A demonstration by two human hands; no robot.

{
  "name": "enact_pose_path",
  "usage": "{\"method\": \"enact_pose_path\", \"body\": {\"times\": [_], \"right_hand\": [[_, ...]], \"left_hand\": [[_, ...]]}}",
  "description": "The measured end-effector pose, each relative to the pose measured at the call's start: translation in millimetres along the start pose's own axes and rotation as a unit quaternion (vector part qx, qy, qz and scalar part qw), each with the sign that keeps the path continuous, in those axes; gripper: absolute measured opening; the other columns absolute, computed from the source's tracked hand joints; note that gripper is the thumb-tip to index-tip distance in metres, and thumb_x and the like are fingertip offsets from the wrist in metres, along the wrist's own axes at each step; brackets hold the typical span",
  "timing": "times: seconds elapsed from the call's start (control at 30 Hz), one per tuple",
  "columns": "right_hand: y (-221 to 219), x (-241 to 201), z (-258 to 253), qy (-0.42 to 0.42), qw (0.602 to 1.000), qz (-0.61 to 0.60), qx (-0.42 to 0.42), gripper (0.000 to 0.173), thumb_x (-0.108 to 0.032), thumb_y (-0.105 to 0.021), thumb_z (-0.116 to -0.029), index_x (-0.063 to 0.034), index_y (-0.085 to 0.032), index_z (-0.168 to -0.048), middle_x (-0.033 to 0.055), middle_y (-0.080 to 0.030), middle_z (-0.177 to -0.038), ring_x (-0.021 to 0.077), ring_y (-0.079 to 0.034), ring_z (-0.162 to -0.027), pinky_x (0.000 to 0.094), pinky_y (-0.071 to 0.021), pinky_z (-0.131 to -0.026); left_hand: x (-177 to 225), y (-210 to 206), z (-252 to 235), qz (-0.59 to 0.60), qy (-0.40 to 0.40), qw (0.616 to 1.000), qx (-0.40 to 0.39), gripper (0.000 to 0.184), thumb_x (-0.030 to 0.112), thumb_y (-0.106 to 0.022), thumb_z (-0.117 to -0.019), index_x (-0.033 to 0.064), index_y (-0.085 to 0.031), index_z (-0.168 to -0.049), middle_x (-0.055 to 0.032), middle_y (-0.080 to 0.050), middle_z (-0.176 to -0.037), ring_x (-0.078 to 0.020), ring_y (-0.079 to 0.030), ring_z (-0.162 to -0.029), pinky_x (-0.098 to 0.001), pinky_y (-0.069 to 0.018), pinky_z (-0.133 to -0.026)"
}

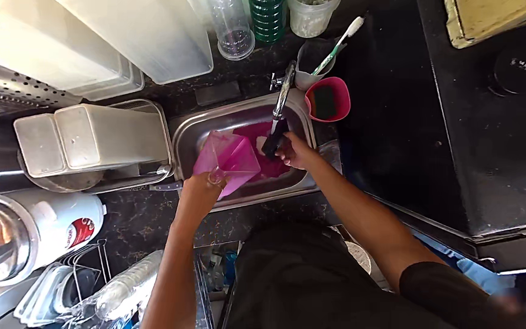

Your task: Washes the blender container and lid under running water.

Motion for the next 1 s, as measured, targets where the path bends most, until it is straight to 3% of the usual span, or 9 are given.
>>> {"method": "enact_pose_path", "body": {"times": [0.13, 0.23, 0.33, 0.43, 0.53, 0.6, 0.7, 0.83, 1.0], "right_hand": [[-10, 7, -12, -0.065, 0.994, -0.078, -0.039, 0.058, -0.072, -0.037, -0.0975, -0.0181, -0.054, -0.109, 0.0016, -0.06, -0.076, 0.0071, -0.048, -0.047, 0.0207, -0.038, -0.041], [-14, 8, -7, -0.075, 0.994, -0.064, -0.053, 0.057, -0.071, -0.037, -0.0977, -0.0181, -0.056, -0.101, -0.0017, -0.057, -0.072, 0.0054, -0.046, -0.047, 0.0197, -0.0376, -0.042], [-14, 7, 1, -0.071, 0.995, -0.048, -0.055, 0.057, -0.072, -0.036, -0.0984, -0.0179, -0.055, -0.099, -0.002, -0.056, -0.069, 0.0052, -0.045, -0.046, 0.0194, -0.0366, -0.041], [-10, 5, 5, -0.05, 0.998, -0.011, -0.048, 0.053, -0.068, -0.034, -0.1007, -0.019, -0.053, -0.108, 0.0003, -0.059, -0.072, 0.0064, -0.047, -0.046, 0.0196, -0.0377, -0.041], [-3, -8, 13, 0.03, 0.994, 0.102, -0.014, 0.045, -0.055, -0.042, -0.1031, -0.0212, -0.051, -0.131, 0.0038, -0.068, -0.087, 0.0116, -0.062, -0.062, 0.0251, -0.0493, -0.053], [-6, -20, 19, 0.116, 0.981, 0.156, -0.015, 0.041, -0.036, -0.052, -0.1022, -0.0178, -0.049, -0.139, 0.0099, -0.068, -0.099, 0.0213, -0.068, -0.079, 0.0372, -0.0561, -0.067], [-8, -35, 29, 0.243, 0.949, 0.201, -0.003, 0.059, -0.006, -0.069, -0.09, -0.0119, -0.047, -0.144, 0.0159, -0.067, -0.12, 0.0276, -0.071, -0.094, 0.0446, -0.0607, -0.076], [-10, -52, 44, 0.382, 0.883, 0.272, 0.01, 0.069, 0.006, -0.084, -0.0692, -0.0035, -0.057, -0.132, 0.0175, -0.061, -0.13, 0.0269, -0.067, -0.108, 0.0431, -0.0615, -0.085], [-21, -58, 66, 0.499, 0.765, 0.406, 0.028, 0.038, -0.002, -0.081, -0.0755, -0.0033, -0.067, -0.111, 0.0165, -0.055, -0.143, 0.0259, -0.057, -0.128, 0.0416, -0.0553, -0.099]], "left_hand": [[-27, 7, 22, 0.086, -0.029, 0.991, 0.098, 0.033, 0.037, -0.075, -0.0926, 0.0068, -0.067, -0.084, -0.004, -0.06, -0.07, -0.0177, -0.059, -0.066, -0.045, -0.0512, -0.064], [-41, 9, 34, 0.121, -0.035, 0.981, 0.145, 0.034, 0.038, -0.074, -0.0927, 0.005, -0.068, -0.086, -0.0049, -0.062, -0.072, -0.0174, -0.061, -0.068, -0.0446, -0.0525, -0.066], [-49, 12, 40, 0.14, -0.034, 0.974, 0.176, 0.035, 0.042, -0.072, -0.0921, 0.0085, -0.066, -0.082, -0.0004, -0.058, -0.068, -0.0131, -0.056, -0.063, -0.0396, -0.0491, -0.061], [-55, 12, 42, 0.153, -0.028, 0.971, 0.181, 0.034, 0.042, -0.072, -0.0922, 0.011, -0.065, -0.08, 0.0024, -0.055, -0.065, -0.0103, -0.054, -0.06, -0.0366, -0.0469, -0.058], [-55, 13, 42, 0.156, -0.033, 0.97, 0.182, 0.035, 0.04, -0.073, -0.0917, 0.0102, -0.062, -0.077, 0.0025, -0.053, -0.065, -0.0095, -0.052, -0.06, -0.0353, -0.0455, -0.058], [-55, 12, 42, 0.159, -0.032, 0.971, 0.177, 0.035, 0.04, -0.074, -0.0916, 0.0093, -0.063, -0.078, 0.0016, -0.055, -0.066, -0.0104, -0.053, -0.061, -0.0361, -0.0466, -0.059], [-55, 11, 40, 0.157, -0.034, 0.972, 0.173, 0.036, 0.041, -0.074, -0.0911, 0.0106, -0.062, -0.077, 0.0024, -0.054, -0.065, -0.0098, -0.053, -0.061, -0.0357, -0.0461, -0.059], [-55, 9, 37, 0.161, -0.029, 0.973, 0.165, 0.036, 0.041, -0.073, -0.0919, 0.0102, -0.062, -0.078, 0.0017, -0.054, -0.065, -0.0108, -0.054, -0.06, -0.0368, -0.0464, -0.058], [-58, 5, 34, 0.167, -0.033, 0.971, 0.168, 0.035, 0.042, -0.073, -0.0909, 0.011, -0.061, -0.078, 0.0029, -0.054, -0.065, -0.009, -0.053, -0.059, -0.0348, -0.0461, -0.058]]}}
Point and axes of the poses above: each hand's wrist, its own z-axis away from the middle knuckle, its own y-axis out of the back of the hand, x = y × z, the point moved 10 cm from there along -z, towards the middle knuckle
